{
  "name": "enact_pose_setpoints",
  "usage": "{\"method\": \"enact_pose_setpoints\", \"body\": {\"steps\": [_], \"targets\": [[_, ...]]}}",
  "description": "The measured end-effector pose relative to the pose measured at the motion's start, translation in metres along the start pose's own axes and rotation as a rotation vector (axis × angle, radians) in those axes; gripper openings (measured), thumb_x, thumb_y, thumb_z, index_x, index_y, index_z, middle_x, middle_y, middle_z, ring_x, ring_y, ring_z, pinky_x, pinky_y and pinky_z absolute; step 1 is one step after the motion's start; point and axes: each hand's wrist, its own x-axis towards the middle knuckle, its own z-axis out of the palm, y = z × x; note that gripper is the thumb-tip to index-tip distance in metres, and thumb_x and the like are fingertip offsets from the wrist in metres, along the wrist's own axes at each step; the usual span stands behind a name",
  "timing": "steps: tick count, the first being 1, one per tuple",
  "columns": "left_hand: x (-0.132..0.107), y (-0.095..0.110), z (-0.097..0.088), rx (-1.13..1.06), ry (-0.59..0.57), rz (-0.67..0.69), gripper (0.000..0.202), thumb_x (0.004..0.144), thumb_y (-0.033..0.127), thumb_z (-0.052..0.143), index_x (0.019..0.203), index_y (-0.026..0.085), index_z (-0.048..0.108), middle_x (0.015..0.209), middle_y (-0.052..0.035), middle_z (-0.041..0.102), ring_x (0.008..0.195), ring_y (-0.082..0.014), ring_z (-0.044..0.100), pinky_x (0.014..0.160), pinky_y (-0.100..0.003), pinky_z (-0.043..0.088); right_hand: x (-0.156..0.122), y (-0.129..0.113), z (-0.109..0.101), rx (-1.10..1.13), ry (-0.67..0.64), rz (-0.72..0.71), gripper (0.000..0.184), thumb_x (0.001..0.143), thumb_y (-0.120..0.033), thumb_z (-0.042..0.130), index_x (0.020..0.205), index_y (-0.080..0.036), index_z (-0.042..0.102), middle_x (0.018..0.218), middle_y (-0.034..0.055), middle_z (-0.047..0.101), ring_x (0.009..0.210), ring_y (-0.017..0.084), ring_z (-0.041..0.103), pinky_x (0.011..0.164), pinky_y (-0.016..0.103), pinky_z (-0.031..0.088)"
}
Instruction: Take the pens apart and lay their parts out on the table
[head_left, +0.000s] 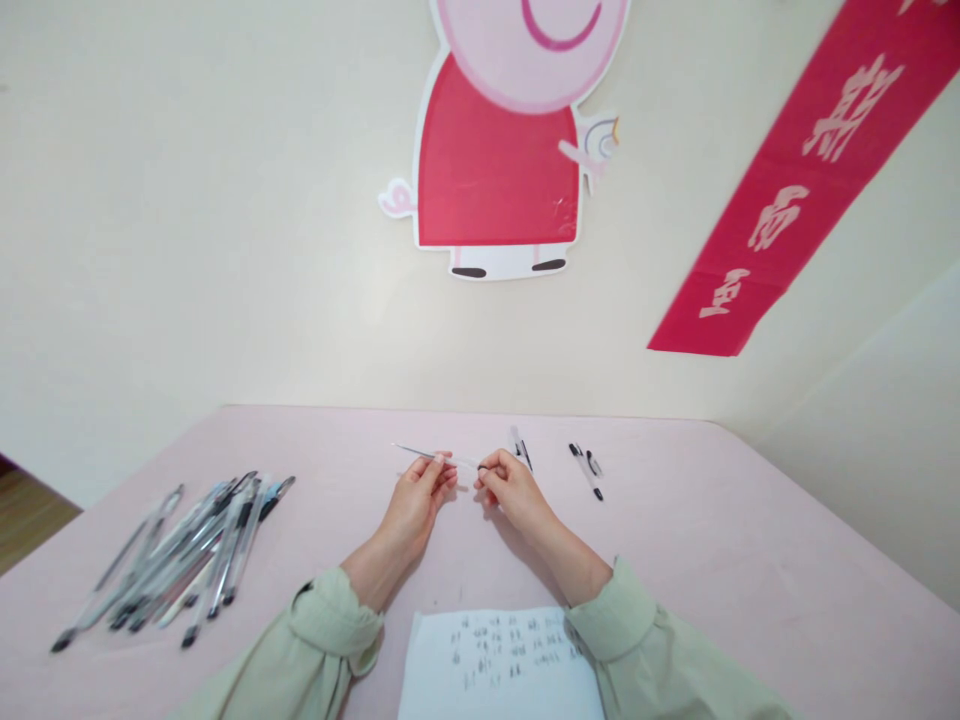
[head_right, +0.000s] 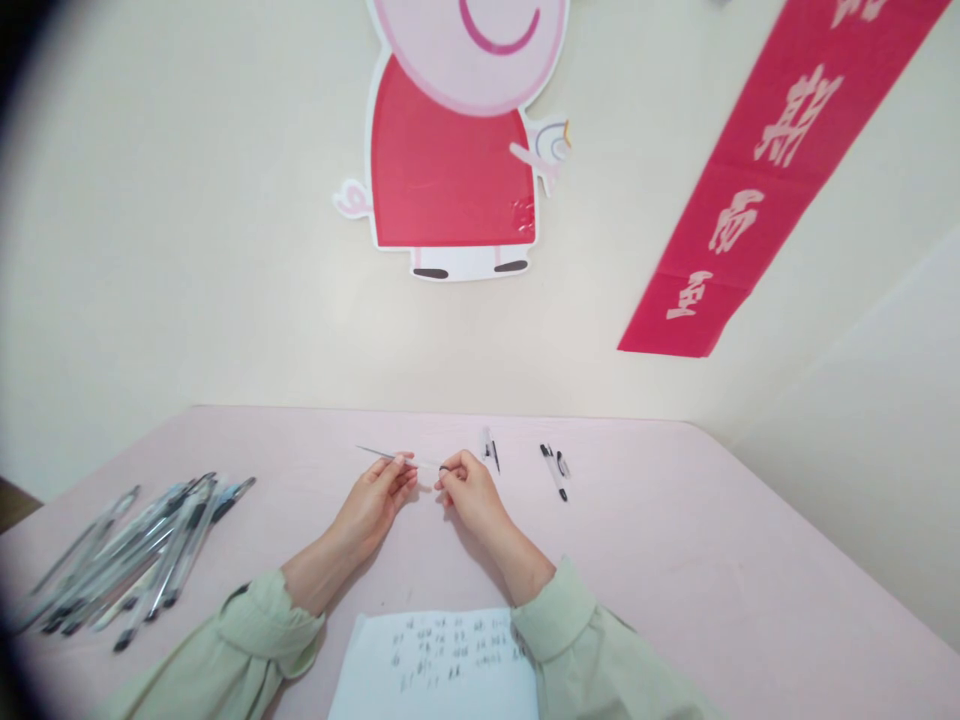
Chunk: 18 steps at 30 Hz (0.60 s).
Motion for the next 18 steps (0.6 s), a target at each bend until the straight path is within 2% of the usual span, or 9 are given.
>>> {"method": "enact_pose_setpoints", "body": {"steps": [3,6,9,11,13,15,18], "targets": [[-0.001,0.0,0.0,0.034,-0.002,0.043,0.023,0.072,0.031,0.076,0.086,0.014,0.067,0.075,-0.0018,0.066,0.071,-0.0098,0.062,0.072,-0.021,0.052,-0.003,-0.004,-0.001,0.243,-0.04,0.161,0.018,0.068,-0.017,0.058,0.084,-0.02,0.051,0.072,-0.0011,0.067,0.049,0.01,0.056,0.047,0.022,0.046],[-0.004,0.003,0.0,0.224,-0.026,0.179,0.029,0.074,0.039,0.072,0.09,0.015,0.067,0.082,-0.0025,0.066,0.075,-0.0129,0.061,0.069,-0.025,0.051,-0.006,-0.009,-0.002,0.445,-0.122,0.277,0.022,0.066,-0.015,0.062,0.086,-0.018,0.053,0.078,0.0019,0.068,0.06,0.012,0.063,0.061,0.028,0.054],[-0.009,0.006,0.002,0.447,-0.063,0.326,0.03,0.079,0.043,0.063,0.093,0.017,0.068,0.085,-0.0037,0.067,0.08,-0.0158,0.061,0.074,-0.029,0.05,-0.008,-0.009,-0.001,0.5,-0.207,0.314,0.019,0.069,-0.018,0.068,0.083,-0.016,0.056,0.077,0.0039,0.067,0.066,0.012,0.065,0.068,0.028,0.055],[-0.012,0.007,0.003,0.529,-0.083,0.367,0.03,0.081,0.043,0.06,0.095,0.017,0.068,0.085,-0.0038,0.067,0.079,-0.0165,0.061,0.076,-0.031,0.049,-0.009,-0.008,-0.001,0.493,-0.257,0.316,0.018,0.071,-0.022,0.071,0.082,-0.015,0.058,0.077,0.0039,0.066,0.066,0.011,0.064,0.068,0.025,0.054],[-0.012,0.007,0.004,0.558,-0.081,0.375,0.032,0.081,0.044,0.059,0.097,0.018,0.067,0.084,-0.0036,0.067,0.077,-0.0166,0.06,0.075,-0.031,0.049,-0.009,-0.007,0.0,0.451,-0.286,0.309,0.019,0.073,-0.026,0.072,0.079,-0.014,0.059,0.075,0.0029,0.065,0.06,0.009,0.06,0.061,0.021,0.051],[-0.009,0.008,0.002,0.524,-0.041,0.373,0.033,0.08,0.045,0.058,0.096,0.018,0.066,0.083,-0.0034,0.066,0.076,-0.0161,0.06,0.075,-0.031,0.05,-0.008,-0.006,-0.002,0.375,-0.288,0.296,0.018,0.076,-0.029,0.07,0.077,-0.015,0.059,0.071,0.0006,0.062,0.051,0.005,0.052,0.049,0.017,0.043],[0.004,0.012,-0.006,0.418,0.126,0.387,0.034,0.078,0.049,0.057,0.086,0.017,0.062,0.089,-0.0044,0.065,0.074,-0.0137,0.06,0.072,-0.029,0.052,-0.002,-0.004,-0.008,0.159,-0.22,0.229,0.013,0.078,-0.028,0.063,0.078,-0.016,0.059,0.062,-0.0027,0.057,0.04,0.004,0.037,0.037,0.016,0.025]]}}
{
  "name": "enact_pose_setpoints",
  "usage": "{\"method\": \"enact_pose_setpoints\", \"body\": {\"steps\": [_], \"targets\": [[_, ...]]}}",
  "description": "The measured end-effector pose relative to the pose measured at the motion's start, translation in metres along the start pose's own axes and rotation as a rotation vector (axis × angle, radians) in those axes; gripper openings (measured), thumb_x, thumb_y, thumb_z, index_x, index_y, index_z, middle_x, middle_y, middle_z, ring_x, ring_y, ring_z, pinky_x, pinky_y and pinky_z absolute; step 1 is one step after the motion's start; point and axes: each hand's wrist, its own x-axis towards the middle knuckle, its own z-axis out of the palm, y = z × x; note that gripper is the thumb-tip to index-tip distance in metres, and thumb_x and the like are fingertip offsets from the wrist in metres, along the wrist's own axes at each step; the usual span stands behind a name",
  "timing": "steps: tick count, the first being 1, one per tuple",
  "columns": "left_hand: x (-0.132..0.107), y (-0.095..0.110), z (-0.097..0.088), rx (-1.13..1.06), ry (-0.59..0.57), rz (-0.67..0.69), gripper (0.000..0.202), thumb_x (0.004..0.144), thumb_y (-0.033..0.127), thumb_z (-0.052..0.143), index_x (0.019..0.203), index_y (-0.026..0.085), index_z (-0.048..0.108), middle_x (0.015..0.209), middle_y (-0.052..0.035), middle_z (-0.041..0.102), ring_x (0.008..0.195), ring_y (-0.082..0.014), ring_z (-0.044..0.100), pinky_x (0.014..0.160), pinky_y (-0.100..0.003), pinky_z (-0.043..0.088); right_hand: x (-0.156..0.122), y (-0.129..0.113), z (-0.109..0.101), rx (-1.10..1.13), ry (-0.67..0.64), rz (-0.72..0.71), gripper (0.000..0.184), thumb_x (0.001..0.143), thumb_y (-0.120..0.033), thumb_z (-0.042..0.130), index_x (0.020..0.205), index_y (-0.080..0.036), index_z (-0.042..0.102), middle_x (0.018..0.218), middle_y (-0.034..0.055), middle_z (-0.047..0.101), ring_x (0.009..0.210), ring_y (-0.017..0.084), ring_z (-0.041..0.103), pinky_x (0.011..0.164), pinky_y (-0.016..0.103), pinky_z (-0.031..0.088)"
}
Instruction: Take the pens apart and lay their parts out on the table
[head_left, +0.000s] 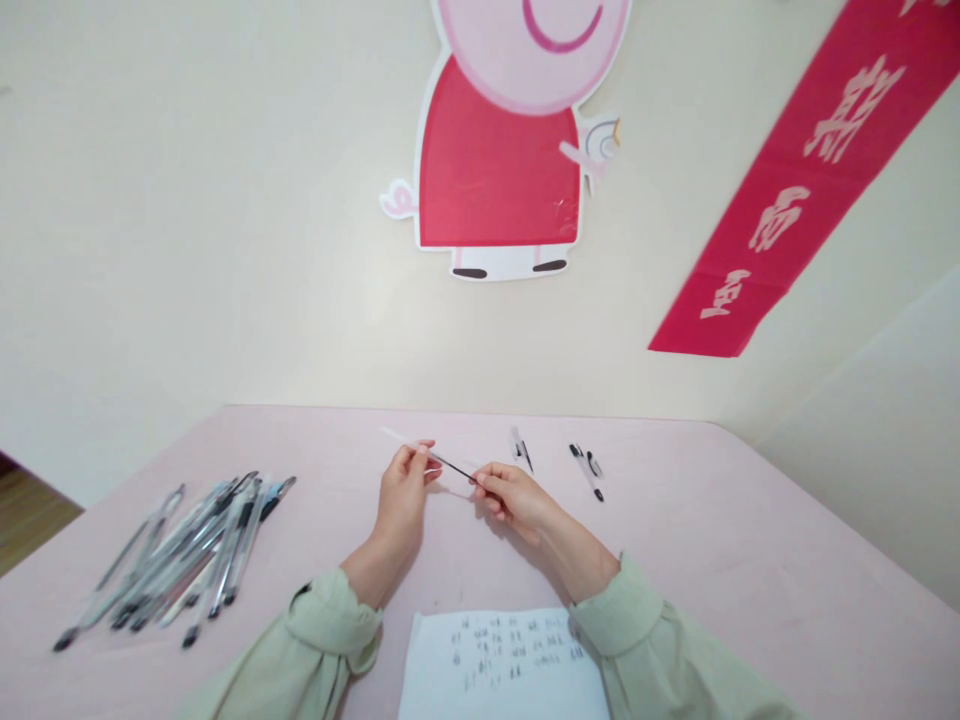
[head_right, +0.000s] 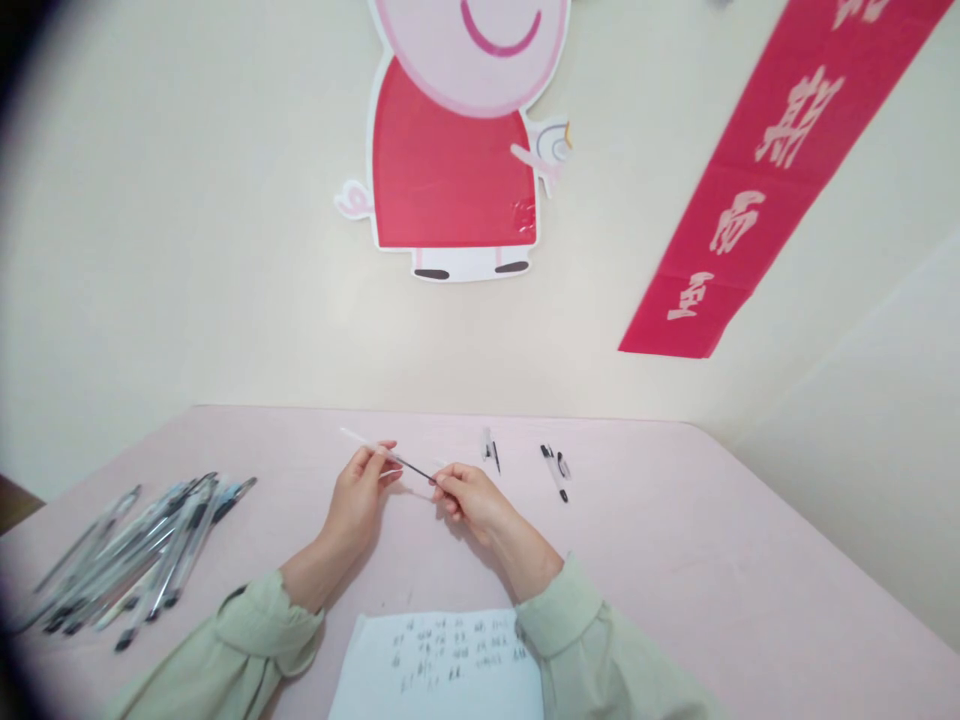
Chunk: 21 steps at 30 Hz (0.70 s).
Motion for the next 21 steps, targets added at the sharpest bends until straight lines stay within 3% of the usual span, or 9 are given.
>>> {"method": "enact_pose_setpoints", "body": {"steps": [2,4,7,10,12,16,21], "targets": [[0.011,-0.003,-0.007,0.02,0.131,-0.004,0.034,0.078,0.05,0.052,0.081,0.017,0.058,0.09,-0.0046,0.064,0.069,-0.0115,0.058,0.066,-0.027,0.052,0.005,-0.001,-0.008,-0.177,0.126,-0.08,0.009,0.079,-0.026,0.058,0.077,-0.017,0.059,0.057,-0.0032,0.054,0.039,0.006,0.034,0.038,0.019,0.024],[0.017,-0.004,-0.012,0.072,0.182,0.001,0.032,0.079,0.048,0.048,0.08,0.017,0.056,0.082,-0.0027,0.062,0.062,-0.0103,0.056,0.059,-0.024,0.05,0.011,0.0,-0.017,-0.287,0.276,-0.17,0.007,0.08,-0.023,0.054,0.077,-0.018,0.057,0.058,-0.0026,0.053,0.044,0.01,0.041,0.043,0.021,0.03],[0.015,-0.004,-0.012,0.167,0.083,0.005,0.029,0.078,0.044,0.052,0.08,0.017,0.061,0.061,0.0027,0.055,0.052,-0.0115,0.051,0.05,-0.023,0.043,0.015,0.005,-0.025,-0.433,0.42,-0.307,0.008,0.083,-0.02,0.049,0.085,-0.02,0.057,0.07,0.0006,0.059,0.064,0.016,0.054,0.06,0.026,0.041],[0.003,-0.005,-0.006,0.263,-0.097,0.011,0.022,0.071,0.038,0.063,0.076,0.017,0.066,0.051,0.0047,0.053,0.048,-0.0129,0.05,0.049,-0.025,0.04,0.015,0.013,-0.025,-0.729,0.414,-0.466,0.019,0.083,-0.013,0.047,0.095,-0.019,0.059,0.088,0.0063,0.064,0.083,0.019,0.059,0.077,0.032,0.044],[-0.003,-0.007,-0.001,0.382,-0.186,0.03,0.022,0.07,0.033,0.066,0.084,0.016,0.068,0.054,0.0044,0.056,0.05,-0.0139,0.053,0.054,-0.026,0.04,0.014,0.016,-0.023,-0.867,0.365,-0.517,0.024,0.082,-0.008,0.046,0.099,-0.018,0.061,0.094,0.0087,0.064,0.09,0.02,0.06,0.084,0.032,0.043],[-0.009,-0.011,0.001,0.698,-0.298,0.099,0.038,0.08,0.026,0.056,0.117,0.015,0.058,0.065,0.0023,0.06,0.061,-0.0161,0.058,0.063,-0.028,0.043,0.011,0.016,-0.02,-0.994,0.317,-0.499,0.021,0.081,-0.008,0.051,0.097,-0.018,0.062,0.094,0.0075,0.061,0.089,0.02,0.059,0.084,0.031,0.044],[-0.014,-0.013,0.0,0.811,-0.47,0.321,0.039,0.077,0.024,0.061,0.115,0.017,0.058,0.097,-0.0067,0.062,0.076,-0.0181,0.058,0.074,-0.033,0.048,0.008,0.015,-0.019,-1.082,0.311,-0.455,0.021,0.081,-0.008,0.054,0.099,-0.016,0.062,0.095,0.0079,0.055,0.089,0.02,0.057,0.085,0.032,0.044]]}}
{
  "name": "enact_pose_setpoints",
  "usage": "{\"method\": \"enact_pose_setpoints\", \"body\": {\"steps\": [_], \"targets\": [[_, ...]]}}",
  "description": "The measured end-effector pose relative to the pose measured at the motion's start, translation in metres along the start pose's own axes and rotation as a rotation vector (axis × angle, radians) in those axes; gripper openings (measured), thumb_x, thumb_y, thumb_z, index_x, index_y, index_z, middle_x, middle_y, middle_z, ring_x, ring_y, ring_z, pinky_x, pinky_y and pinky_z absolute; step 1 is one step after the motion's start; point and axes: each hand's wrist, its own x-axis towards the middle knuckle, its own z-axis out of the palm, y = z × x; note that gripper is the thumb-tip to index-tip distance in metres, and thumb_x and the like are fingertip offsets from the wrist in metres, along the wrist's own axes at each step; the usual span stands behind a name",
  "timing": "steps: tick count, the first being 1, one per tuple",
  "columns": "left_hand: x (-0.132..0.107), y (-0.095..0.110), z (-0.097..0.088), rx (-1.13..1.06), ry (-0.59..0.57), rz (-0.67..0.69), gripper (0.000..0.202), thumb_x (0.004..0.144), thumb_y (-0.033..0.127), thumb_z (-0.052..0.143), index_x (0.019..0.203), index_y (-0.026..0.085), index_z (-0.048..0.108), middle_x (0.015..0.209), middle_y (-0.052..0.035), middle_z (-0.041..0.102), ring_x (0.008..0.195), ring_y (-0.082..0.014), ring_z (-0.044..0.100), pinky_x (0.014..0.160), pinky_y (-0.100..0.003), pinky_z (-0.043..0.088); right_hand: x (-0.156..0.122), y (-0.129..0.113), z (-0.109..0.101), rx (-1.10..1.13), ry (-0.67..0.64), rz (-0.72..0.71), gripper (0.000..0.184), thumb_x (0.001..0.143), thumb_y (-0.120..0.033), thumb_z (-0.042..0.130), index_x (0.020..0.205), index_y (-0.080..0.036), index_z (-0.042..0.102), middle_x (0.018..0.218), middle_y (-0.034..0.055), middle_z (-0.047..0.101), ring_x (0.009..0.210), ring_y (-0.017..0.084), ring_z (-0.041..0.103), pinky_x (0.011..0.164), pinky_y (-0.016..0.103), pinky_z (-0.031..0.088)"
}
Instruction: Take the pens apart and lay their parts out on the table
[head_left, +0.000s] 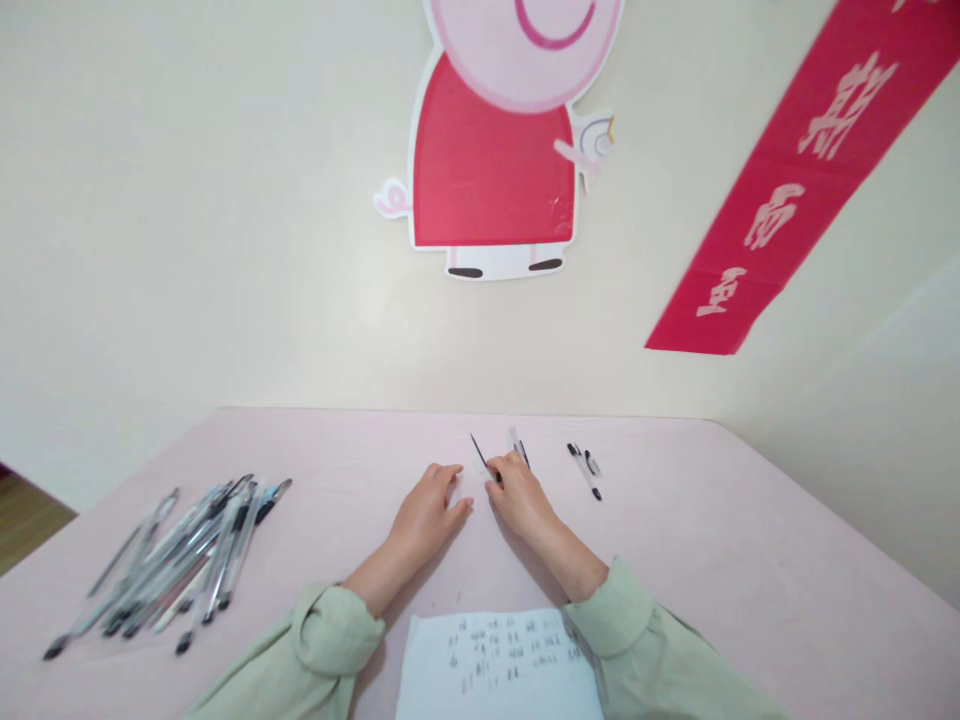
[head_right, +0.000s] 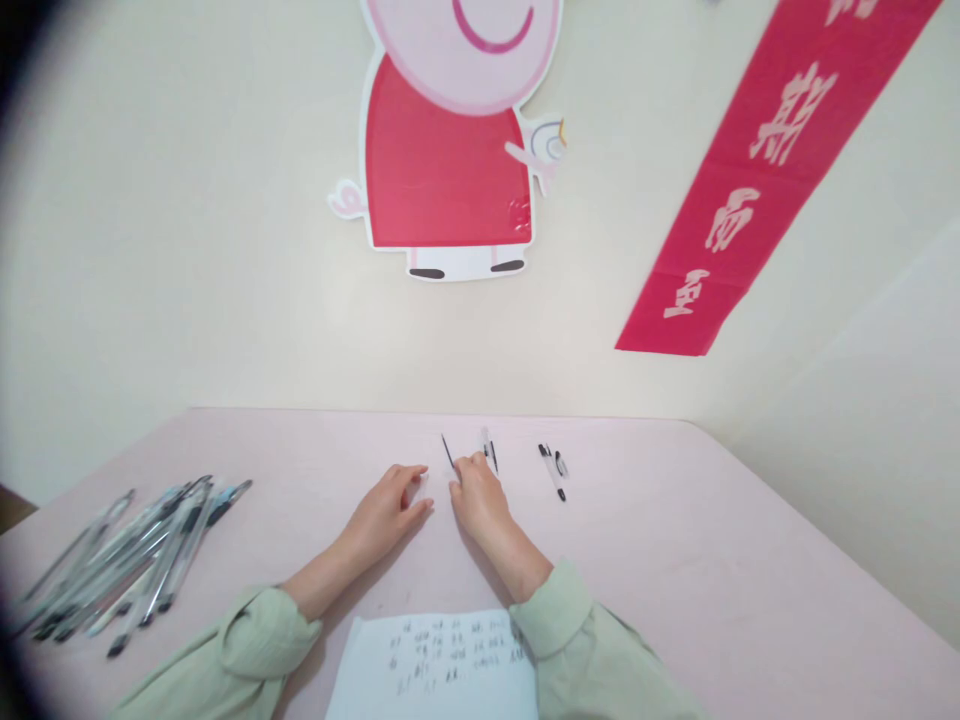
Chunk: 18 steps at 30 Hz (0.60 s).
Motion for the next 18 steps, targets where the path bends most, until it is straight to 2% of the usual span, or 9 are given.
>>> {"method": "enact_pose_setpoints", "body": {"steps": [3,6,9,13,18], "targets": [[-0.001,0.002,0.003,-0.024,-0.11,0.089,0.043,0.075,0.018,0.061,0.118,0.017,0.056,0.106,-0.0087,0.059,0.084,-0.0186,0.057,0.08,-0.034,0.05,-0.001,-0.001,0.003,0.035,-0.039,-0.063,0.028,0.079,-0.005,0.053,0.103,-0.016,0.062,0.096,0.0074,0.054,0.091,0.019,0.055,0.086,0.031,0.044],[0.002,0.0,0.008,-0.064,-0.149,0.108,0.047,0.074,0.012,0.059,0.12,0.018,0.054,0.116,-0.0097,0.056,0.089,-0.0177,0.057,0.085,-0.035,0.05,0.001,-0.002,0.007,0.116,-0.05,-0.136,0.038,0.077,0.001,0.047,0.108,-0.017,0.061,0.098,0.0069,0.056,0.095,0.018,0.054,0.088,0.031,0.044],[0.009,-0.005,0.012,-0.019,-0.104,0.102,0.045,0.076,0.012,0.058,0.121,0.018,0.054,0.12,-0.0116,0.054,0.095,-0.0192,0.057,0.09,-0.038,0.048,0.004,-0.001,0.008,0.178,-0.042,-0.164,0.042,0.075,0.004,0.045,0.106,-0.017,0.063,0.095,0.0063,0.058,0.093,0.018,0.054,0.088,0.032,0.044],[0.022,-0.011,0.013,0.118,-0.016,0.156,0.036,0.079,0.013,0.058,0.115,0.018,0.059,0.114,-0.0113,0.06,0.107,-0.0243,0.054,0.097,-0.042,0.044,0.006,0.001,0.007,0.224,-0.013,-0.171,0.042,0.075,0.004,0.045,0.106,-0.017,0.064,0.096,0.0071,0.06,0.092,0.018,0.055,0.087,0.034,0.045],[0.035,-0.016,0.014,0.167,0.014,0.177,0.032,0.082,0.015,0.056,0.113,0.02,0.06,0.113,-0.0096,0.062,0.107,-0.0237,0.054,0.096,-0.041,0.044,0.009,-0.002,0.009,0.255,0.001,-0.168,0.041,0.077,0.001,0.044,0.108,-0.017,0.063,0.104,0.0096,0.062,0.101,0.019,0.056,0.094,0.036,0.044]]}}
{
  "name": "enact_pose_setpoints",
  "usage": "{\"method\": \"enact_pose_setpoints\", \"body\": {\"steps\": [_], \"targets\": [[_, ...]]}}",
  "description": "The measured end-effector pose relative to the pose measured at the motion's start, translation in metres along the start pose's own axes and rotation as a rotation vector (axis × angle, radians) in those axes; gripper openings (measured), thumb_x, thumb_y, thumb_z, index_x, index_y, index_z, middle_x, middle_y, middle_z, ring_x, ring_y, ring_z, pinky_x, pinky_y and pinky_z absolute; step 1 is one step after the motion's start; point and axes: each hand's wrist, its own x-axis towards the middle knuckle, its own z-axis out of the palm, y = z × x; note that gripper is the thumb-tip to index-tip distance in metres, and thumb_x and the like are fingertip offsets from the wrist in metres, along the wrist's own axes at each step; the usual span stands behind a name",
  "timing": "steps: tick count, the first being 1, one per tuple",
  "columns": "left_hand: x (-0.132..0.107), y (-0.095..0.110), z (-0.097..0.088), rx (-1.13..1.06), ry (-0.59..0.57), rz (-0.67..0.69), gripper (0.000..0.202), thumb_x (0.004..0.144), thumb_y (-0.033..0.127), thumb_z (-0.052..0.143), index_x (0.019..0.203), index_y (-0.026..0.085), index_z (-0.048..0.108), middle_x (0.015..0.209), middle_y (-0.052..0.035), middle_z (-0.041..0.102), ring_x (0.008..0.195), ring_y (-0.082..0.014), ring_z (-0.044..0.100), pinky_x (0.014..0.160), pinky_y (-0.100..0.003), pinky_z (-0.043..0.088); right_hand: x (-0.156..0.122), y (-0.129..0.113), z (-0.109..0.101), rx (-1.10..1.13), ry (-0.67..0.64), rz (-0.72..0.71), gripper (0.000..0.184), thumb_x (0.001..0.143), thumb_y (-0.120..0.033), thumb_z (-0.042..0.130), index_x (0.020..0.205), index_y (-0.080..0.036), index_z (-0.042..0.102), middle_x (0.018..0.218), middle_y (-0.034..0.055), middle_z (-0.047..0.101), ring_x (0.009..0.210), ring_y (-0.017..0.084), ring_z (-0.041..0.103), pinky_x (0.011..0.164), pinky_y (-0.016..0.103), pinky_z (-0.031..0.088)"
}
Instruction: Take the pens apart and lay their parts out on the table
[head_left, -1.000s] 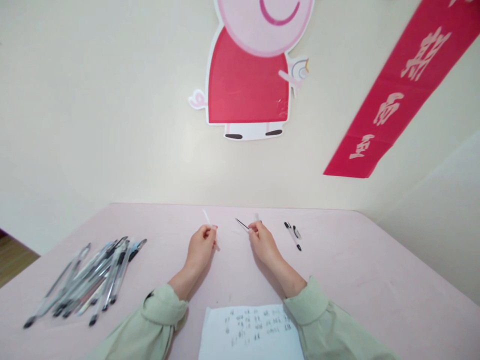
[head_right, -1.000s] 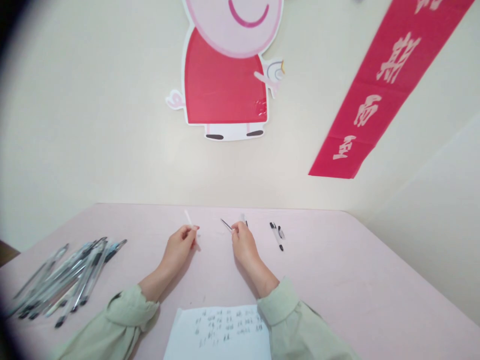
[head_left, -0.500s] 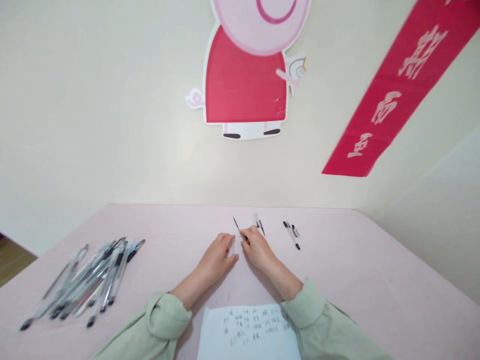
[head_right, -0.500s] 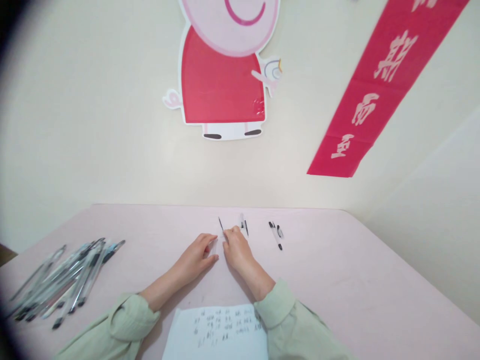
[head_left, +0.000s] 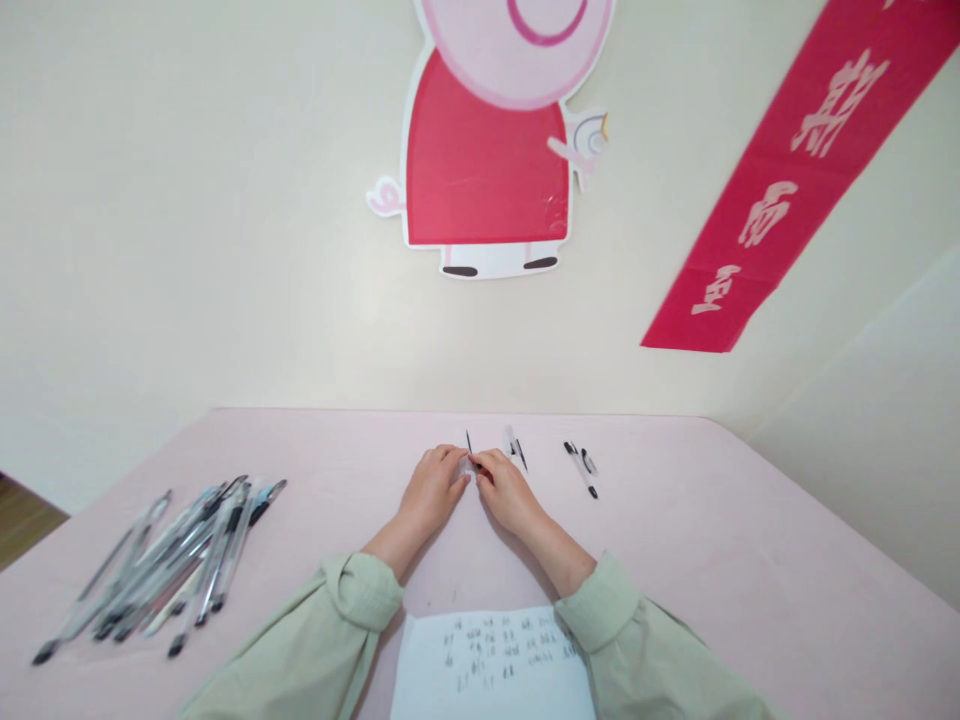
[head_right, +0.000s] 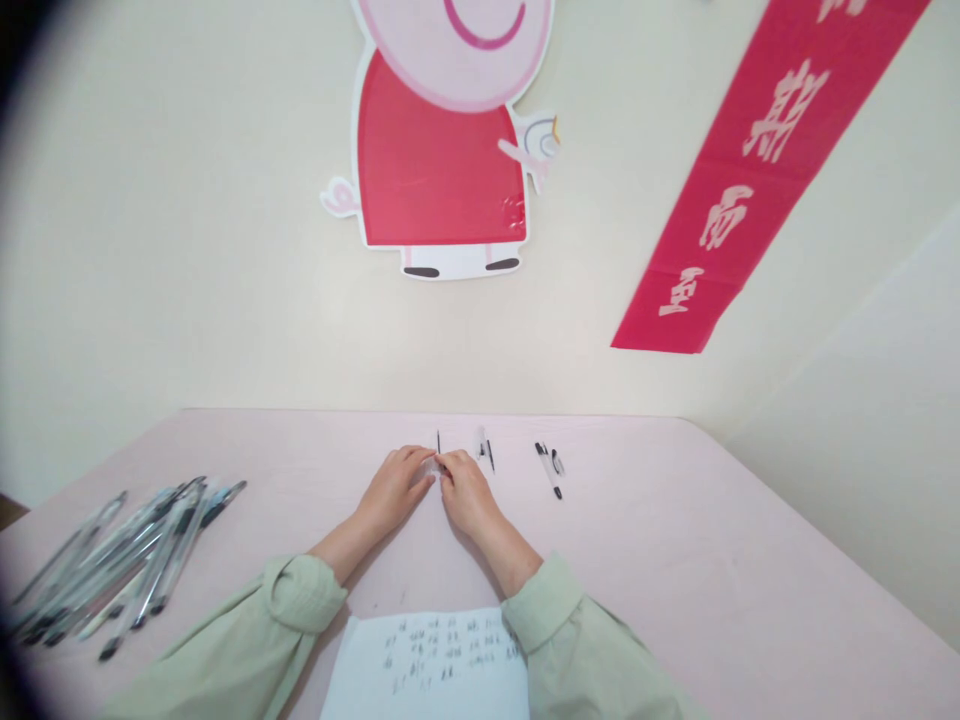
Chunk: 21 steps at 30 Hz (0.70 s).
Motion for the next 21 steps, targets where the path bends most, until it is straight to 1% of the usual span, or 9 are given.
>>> {"method": "enact_pose_setpoints", "body": {"steps": [3,5,7,9,10,12,14,18,21], "targets": [[0.006,-0.003,0.001,0.007,0.006,-0.01,0.033,0.082,0.013,0.053,0.114,0.02,0.059,0.114,-0.0088,0.063,0.107,-0.0234,0.054,0.095,-0.041,0.043,0.003,-0.002,0.003,0.064,-0.013,-0.033,0.045,0.078,0.0,0.043,0.115,-0.017,0.061,0.116,0.011,0.061,0.111,0.019,0.054,0.101,0.036,0.04],[0.008,-0.005,0.002,0.013,0.014,-0.019,0.035,0.081,0.013,0.052,0.115,0.019,0.058,0.115,-0.0097,0.063,0.108,-0.0238,0.054,0.096,-0.042,0.043,0.004,-0.002,0.004,0.096,0.0,-0.045,0.046,0.079,-0.001,0.042,0.119,-0.019,0.059,0.122,0.0103,0.059,0.116,0.018,0.053,0.103,0.036,0.039],[0.009,-0.006,0.002,0.016,0.022,-0.026,0.035,0.082,0.014,0.053,0.116,0.018,0.058,0.115,-0.0107,0.063,0.108,-0.0245,0.054,0.096,-0.042,0.042,0.005,0.0,0.002,0.082,0.064,-0.016,0.044,0.082,-0.003,0.041,0.118,-0.02,0.06,0.119,0.0098,0.06,0.113,0.017,0.054,0.101,0.036,0.041],[0.008,-0.006,0.002,0.016,0.032,-0.033,0.035,0.082,0.016,0.054,0.116,0.018,0.058,0.114,-0.0108,0.063,0.107,-0.0248,0.055,0.096,-0.042,0.042,0.004,0.002,0.0,0.025,0.135,0.041,0.04,0.084,-0.004,0.039,0.112,-0.019,0.063,0.111,0.0097,0.063,0.106,0.018,0.057,0.096,0.037,0.044],[0.008,-0.007,0.002,0.015,0.037,-0.038,0.035,0.082,0.017,0.054,0.116,0.018,0.058,0.113,-0.0107,0.063,0.106,-0.0247,0.055,0.096,-0.042,0.043,0.003,0.003,0.0,-0.013,0.148,0.065,0.038,0.084,-0.003,0.039,0.108,-0.019,0.065,0.106,0.0094,0.064,0.103,0.019,0.058,0.094,0.037,0.045],[0.007,-0.008,0.003,0.011,0.049,-0.048,0.034,0.081,0.017,0.054,0.115,0.018,0.058,0.111,-0.0108,0.064,0.105,-0.0246,0.056,0.096,-0.042,0.043,0.002,0.003,-0.001,-0.093,0.119,0.082,0.037,0.084,-0.003,0.04,0.102,-0.018,0.067,0.101,0.0086,0.066,0.1,0.019,0.058,0.093,0.036,0.044],[0.007,-0.009,0.003,0.003,0.061,-0.058,0.033,0.082,0.016,0.054,0.115,0.017,0.059,0.11,-0.011,0.064,0.104,-0.0243,0.056,0.095,-0.041,0.043,0.001,0.001,-0.001,-0.172,0.057,0.068,0.036,0.085,-0.002,0.041,0.103,-0.019,0.068,0.102,0.0085,0.067,0.1,0.02,0.058,0.093,0.036,0.043],[0.007,-0.01,0.004,-0.017,0.084,-0.079,0.032,0.081,0.015,0.052,0.112,0.016,0.06,0.107,-0.0108,0.065,0.103,-0.0237,0.057,0.094,-0.041,0.044,0.001,-0.006,0.002,-0.303,-0.005,0.056,0.041,0.085,-0.004,0.042,0.117,-0.019,0.063,0.117,0.0106,0.065,0.108,0.023,0.054,0.095,0.038,0.041],[0.006,-0.01,0.004,-0.034,0.097,-0.09,0.032,0.081,0.014,0.052,0.111,0.017,0.06,0.106,-0.0107,0.066,0.101,-0.0236,0.058,0.093,-0.041,0.045,0.0,-0.007,0.003,-0.331,-0.023,0.042,0.045,0.084,-0.003,0.043,0.123,-0.02,0.059,0.125,0.0105,0.061,0.113,0.024,0.052,0.097,0.039,0.04]]}}
